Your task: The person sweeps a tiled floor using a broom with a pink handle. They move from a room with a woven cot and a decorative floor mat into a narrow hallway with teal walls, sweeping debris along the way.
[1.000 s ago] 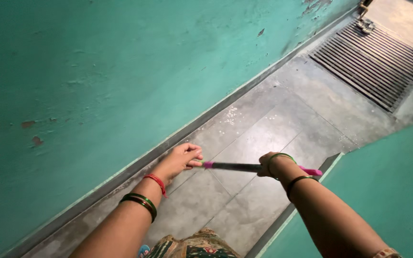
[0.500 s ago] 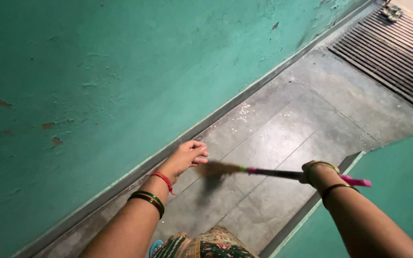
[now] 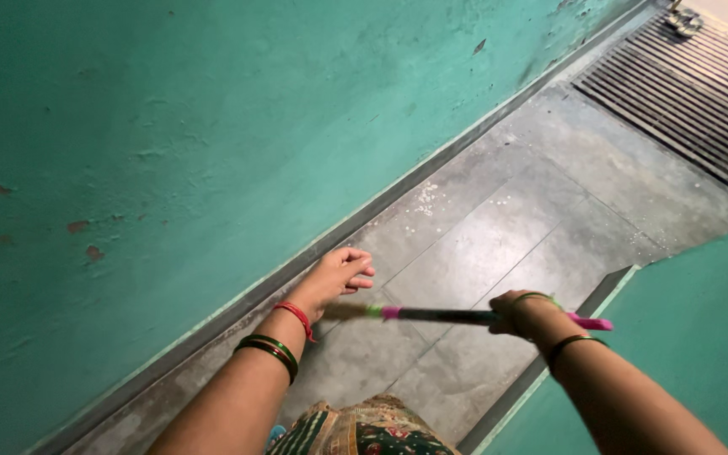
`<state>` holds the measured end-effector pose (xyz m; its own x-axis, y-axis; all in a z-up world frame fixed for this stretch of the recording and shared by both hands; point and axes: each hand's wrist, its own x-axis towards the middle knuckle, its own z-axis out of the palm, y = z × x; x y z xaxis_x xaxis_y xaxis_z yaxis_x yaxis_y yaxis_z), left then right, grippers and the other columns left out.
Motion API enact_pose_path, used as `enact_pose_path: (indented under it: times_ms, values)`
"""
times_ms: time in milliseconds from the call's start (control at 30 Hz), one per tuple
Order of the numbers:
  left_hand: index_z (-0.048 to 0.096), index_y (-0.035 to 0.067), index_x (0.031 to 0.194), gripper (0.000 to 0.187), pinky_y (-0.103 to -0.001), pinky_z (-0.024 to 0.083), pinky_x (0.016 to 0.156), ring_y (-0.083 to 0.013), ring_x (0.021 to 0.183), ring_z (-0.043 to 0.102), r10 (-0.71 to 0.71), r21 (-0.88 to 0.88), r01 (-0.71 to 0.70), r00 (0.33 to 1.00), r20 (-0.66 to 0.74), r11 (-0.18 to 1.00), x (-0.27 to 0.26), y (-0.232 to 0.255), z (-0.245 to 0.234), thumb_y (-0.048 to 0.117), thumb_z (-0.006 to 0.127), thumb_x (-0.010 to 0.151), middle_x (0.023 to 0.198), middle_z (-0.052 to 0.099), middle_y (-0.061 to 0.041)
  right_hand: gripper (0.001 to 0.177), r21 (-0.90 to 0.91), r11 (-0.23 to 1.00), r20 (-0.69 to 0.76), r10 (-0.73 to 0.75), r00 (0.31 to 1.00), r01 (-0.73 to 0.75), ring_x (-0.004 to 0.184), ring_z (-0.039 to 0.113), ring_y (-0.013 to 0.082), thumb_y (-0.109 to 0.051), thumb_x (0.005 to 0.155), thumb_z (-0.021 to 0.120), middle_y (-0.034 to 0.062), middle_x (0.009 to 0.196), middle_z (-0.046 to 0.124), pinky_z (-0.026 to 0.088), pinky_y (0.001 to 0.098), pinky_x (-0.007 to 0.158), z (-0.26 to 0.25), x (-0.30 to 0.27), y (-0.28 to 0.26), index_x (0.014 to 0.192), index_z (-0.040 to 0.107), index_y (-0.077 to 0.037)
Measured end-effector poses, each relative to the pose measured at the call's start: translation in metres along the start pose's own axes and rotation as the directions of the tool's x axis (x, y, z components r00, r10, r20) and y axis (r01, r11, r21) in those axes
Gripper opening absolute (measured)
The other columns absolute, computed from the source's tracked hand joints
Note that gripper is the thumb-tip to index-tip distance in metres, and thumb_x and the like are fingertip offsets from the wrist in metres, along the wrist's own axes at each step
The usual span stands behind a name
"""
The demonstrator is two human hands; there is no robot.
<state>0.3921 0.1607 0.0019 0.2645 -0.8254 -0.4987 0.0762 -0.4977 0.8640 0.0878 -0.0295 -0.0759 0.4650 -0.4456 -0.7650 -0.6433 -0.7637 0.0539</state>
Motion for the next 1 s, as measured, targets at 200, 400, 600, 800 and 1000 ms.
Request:
enact_pose_path:
  times_ms: [200, 400, 600, 800, 1000]
  values:
    - [0.063, 0.011, 0.121, 0.036, -0.031, 0.052, 0.086, -0.0151, 0.098, 0.072, -0.01, -0.022, 0.009, 0.999, -0.033, 1.0, -0.011, -0.008, -0.007, 0.038, 0.06, 0.097, 0.112, 0.073, -0.004, 0.043, -0.021, 0.999, 0.049, -0.039, 0.998, 0.04, 0.115, 0.067, 0.0261, -0.049, 0.091, 0.072, 0.0019, 0.122, 0.069, 0.056, 0.0448, 0.093, 0.008, 0.018, -0.061, 0.127, 0.068, -0.026]
    - [0.063, 0.011, 0.122, 0.037, -0.031, 0.052, 0.086, -0.0145, 0.099, 0.072, -0.015, -0.015, 0.014, 0.998, -0.06, 1.0, -0.021, -0.018, -0.011, 0.038, 0.06, 0.097, 0.113, 0.072, -0.004, 0.04, 0.083, 0.99, 0.102, 0.106, 0.989, -0.115, 0.107, 0.075, 0.0229, -0.05, 0.091, 0.069, 0.0032, 0.114, 0.078, 0.06, 0.0446, 0.089, 0.01, 0.039, -0.037, 0.12, 0.074, -0.023]
    - [0.063, 0.011, 0.123, 0.037, -0.031, 0.052, 0.086, -0.0151, 0.099, 0.072, -0.004, 0.012, 0.005, 0.999, -0.036, 1.0, -0.017, -0.017, -0.005, 0.037, 0.059, 0.098, 0.113, 0.073, -0.005, 0.035, 0.091, 0.971, -0.052, 0.227, 0.972, -0.222, 0.105, 0.073, 0.025, -0.043, 0.092, 0.069, 0.0031, 0.115, 0.076, 0.06, 0.0441, 0.086, -0.011, 0.007, 0.006, 0.122, 0.073, -0.026]
    - [0.062, 0.01, 0.123, 0.038, -0.033, 0.055, 0.088, -0.0167, 0.099, 0.072, -0.034, -0.01, 0.034, 0.999, 0.036, 0.999, 0.001, -0.015, 0.024, 0.038, 0.06, 0.096, 0.114, 0.072, -0.005, 0.037, 0.056, 0.99, 0.017, 0.132, 0.991, -0.133, 0.107, 0.07, 0.0246, -0.048, 0.091, 0.069, 0.0025, 0.112, 0.074, 0.057, 0.0436, 0.091, -0.012, -0.032, 0.033, 0.12, 0.071, -0.026]
    - [0.062, 0.011, 0.124, 0.04, -0.032, 0.052, 0.088, -0.0149, 0.1, 0.071, -0.04, 0.042, 0.037, 0.997, 0.061, 0.998, 0.008, -0.003, 0.029, 0.04, 0.061, 0.096, 0.114, 0.072, -0.004, 0.04, -0.033, 0.993, 0.108, 0.116, 0.987, -0.113, 0.107, 0.071, 0.0231, -0.049, 0.09, 0.07, 0.0012, 0.114, 0.074, 0.058, 0.0425, 0.09, 0.007, -0.046, 0.062, 0.122, 0.071, -0.026]
